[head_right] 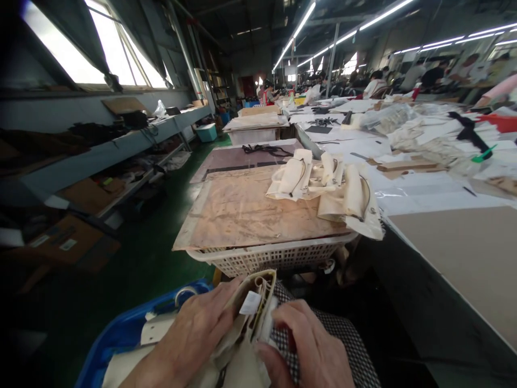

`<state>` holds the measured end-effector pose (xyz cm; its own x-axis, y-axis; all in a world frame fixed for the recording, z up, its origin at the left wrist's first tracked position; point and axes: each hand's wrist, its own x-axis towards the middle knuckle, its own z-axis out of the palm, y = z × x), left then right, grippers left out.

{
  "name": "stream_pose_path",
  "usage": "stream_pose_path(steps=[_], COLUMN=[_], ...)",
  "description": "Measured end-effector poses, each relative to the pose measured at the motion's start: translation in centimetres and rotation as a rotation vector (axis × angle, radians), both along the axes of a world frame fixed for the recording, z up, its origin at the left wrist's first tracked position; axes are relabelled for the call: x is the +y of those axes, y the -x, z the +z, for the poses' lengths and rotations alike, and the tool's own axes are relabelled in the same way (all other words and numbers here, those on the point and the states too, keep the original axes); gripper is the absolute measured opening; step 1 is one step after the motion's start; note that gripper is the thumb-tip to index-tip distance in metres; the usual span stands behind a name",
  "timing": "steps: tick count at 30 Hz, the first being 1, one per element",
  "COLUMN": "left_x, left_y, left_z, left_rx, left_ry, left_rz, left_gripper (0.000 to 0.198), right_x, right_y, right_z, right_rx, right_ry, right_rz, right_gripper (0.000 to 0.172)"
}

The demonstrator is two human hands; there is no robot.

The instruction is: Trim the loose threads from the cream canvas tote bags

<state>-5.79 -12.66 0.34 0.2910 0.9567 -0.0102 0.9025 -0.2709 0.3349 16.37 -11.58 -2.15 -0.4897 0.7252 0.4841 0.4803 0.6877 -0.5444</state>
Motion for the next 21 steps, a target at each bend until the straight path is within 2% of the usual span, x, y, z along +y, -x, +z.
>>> stream_pose_path(steps=[2,4,7,10,14,17,21], left_x=[0.3,0.4,0.4,0.5,0.7,0.8,1.1], left_y=[-0.2,-0.2,0.5,1.5,2.5,2.8,3.0], left_z=[-0.2,-0.5,-1.2,-1.7,-1.2,-0.5,0.3], left_rx=[-0.038,-0.081,-0.14,-0.252,-0.409,-0.346,-0.245], left_ry=[-0.008,-0.012,-0.041,-0.127,-0.129,-0.069,-0.056], left_rz=[-0.024,-0.029,0.008,0.071,-0.043,-0.118,-0.128], left_gripper=[0.053,0.053,0.049,0.046,0.025,0.013,0.036], right_x=[1.3,2.4,3.3,3.3,3.0,2.9,2.8], right_y=[1.2,2.6,3.7,3.2,2.2,2.3,2.9], right_z=[1.6,1.9,0.4,-1.3,-2.2,-2.1,-1.7], right_rx=[-0.027,-0.068,-0.046,0.066,0.161,0.207,0.244], right_ry=[-0.051,-0.062,0.009,0.044,0.058,0.096,0.132], right_rz=[0.047,0.069,0.104,0.195,0.297,0.295,0.269], right_gripper=[0.04,0.045,0.027,0.018,0.018,0.01,0.012])
